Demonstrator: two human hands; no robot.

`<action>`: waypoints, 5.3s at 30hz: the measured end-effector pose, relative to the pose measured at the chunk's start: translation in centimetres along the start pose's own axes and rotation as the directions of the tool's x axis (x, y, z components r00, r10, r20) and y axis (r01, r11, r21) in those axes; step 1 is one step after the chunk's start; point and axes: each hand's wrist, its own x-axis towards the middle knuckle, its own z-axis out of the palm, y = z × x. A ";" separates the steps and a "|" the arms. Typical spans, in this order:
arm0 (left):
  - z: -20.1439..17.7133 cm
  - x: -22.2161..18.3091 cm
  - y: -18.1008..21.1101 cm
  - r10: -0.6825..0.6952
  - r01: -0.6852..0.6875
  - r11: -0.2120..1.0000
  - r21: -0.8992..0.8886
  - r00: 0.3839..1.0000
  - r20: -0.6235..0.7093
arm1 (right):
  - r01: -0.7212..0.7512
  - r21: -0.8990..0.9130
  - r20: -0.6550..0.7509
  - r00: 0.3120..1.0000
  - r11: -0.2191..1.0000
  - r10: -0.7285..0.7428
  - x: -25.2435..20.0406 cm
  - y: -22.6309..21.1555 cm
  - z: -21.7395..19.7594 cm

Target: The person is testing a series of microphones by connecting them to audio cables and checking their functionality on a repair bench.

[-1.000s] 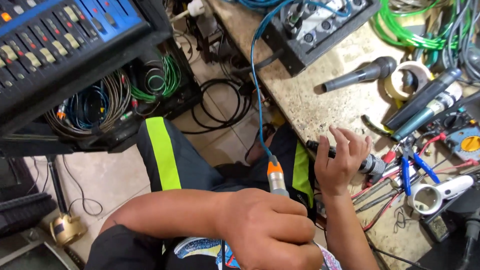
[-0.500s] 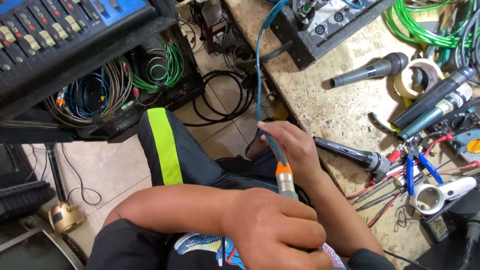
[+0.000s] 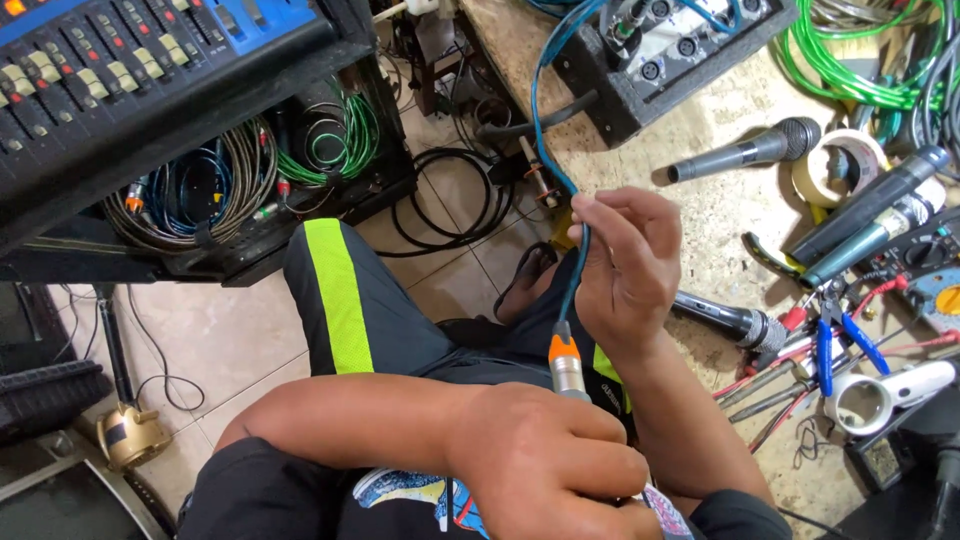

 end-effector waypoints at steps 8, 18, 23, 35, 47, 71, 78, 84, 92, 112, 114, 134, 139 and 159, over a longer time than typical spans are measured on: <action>-1.8 1.1 -0.2 0.095 -0.094 0.992 0.089 0.995 -0.012 | 0.078 0.101 0.196 0.976 0.992 -0.097 -0.8 -0.3 -0.1; -1.7 1.2 -0.5 0.122 -0.117 0.989 0.093 0.992 -0.044 | -0.275 0.354 0.524 0.850 0.894 0.054 -2.7 -1.8 -2.2; -1.3 1.4 -0.4 0.126 -0.119 0.989 0.092 0.989 -0.076 | -0.211 0.301 0.472 0.880 0.930 0.047 -2.2 -2.1 -2.4; -0.8 1.2 0.8 0.036 -0.031 0.998 0.058 0.996 -0.076 | 0.138 0.189 0.128 0.978 0.972 -0.164 -1.0 -2.4 -1.1; -1.3 1.2 0.2 0.093 -0.090 0.990 0.113 0.995 -0.023 | 0.228 0.177 0.099 0.964 0.957 -0.248 -1.4 -2.7 -1.3; -1.0 1.3 -0.6 0.102 -0.093 0.988 0.125 0.992 -0.070 | -0.183 0.362 0.356 0.933 0.914 0.046 -2.5 -2.1 -2.2; -1.0 1.7 -1.0 0.119 -0.113 0.987 0.115 0.992 -0.050 | -0.225 0.375 0.319 0.942 0.899 0.103 -2.7 -2.4 -2.7; -1.2 2.1 -1.0 0.096 -0.090 0.990 0.113 0.994 -0.046 | -0.220 0.395 0.290 0.951 0.892 0.106 -3.4 -2.3 -3.1; -1.0 2.3 -1.5 0.129 -0.126 0.986 0.108 0.991 -0.026 | -0.125 0.359 0.238 0.970 0.925 0.039 -3.1 -2.8 -3.5; -0.6 1.6 -1.1 0.101 -0.093 0.989 0.117 0.993 -0.063 | 0.022 0.144 0.160 0.986 0.989 -0.045 -4.0 -3.0 -3.0; -0.6 1.6 -1.0 0.082 -0.074 0.991 0.109 0.993 -0.080 | 0.025 0.149 0.172 0.984 0.989 -0.051 -4.0 -3.0 -3.1; 0.1 0.0 -1.7 0.031 -0.029 0.999 0.046 0.999 -0.040 | 0.063 0.172 0.210 0.973 0.983 -0.099 -3.4 -2.6 -3.0; 1.7 -1.5 -6.0 -0.401 0.171 0.865 -0.472 0.801 -0.445 | -0.245 0.286 0.273 0.948 0.926 0.166 -5.4 -1.9 -1.8; -3.5 1.0 -15.5 -0.675 0.233 0.724 -0.649 0.046 -0.737 | -0.663 0.418 0.163 0.728 0.621 0.666 -3.8 0.5 2.9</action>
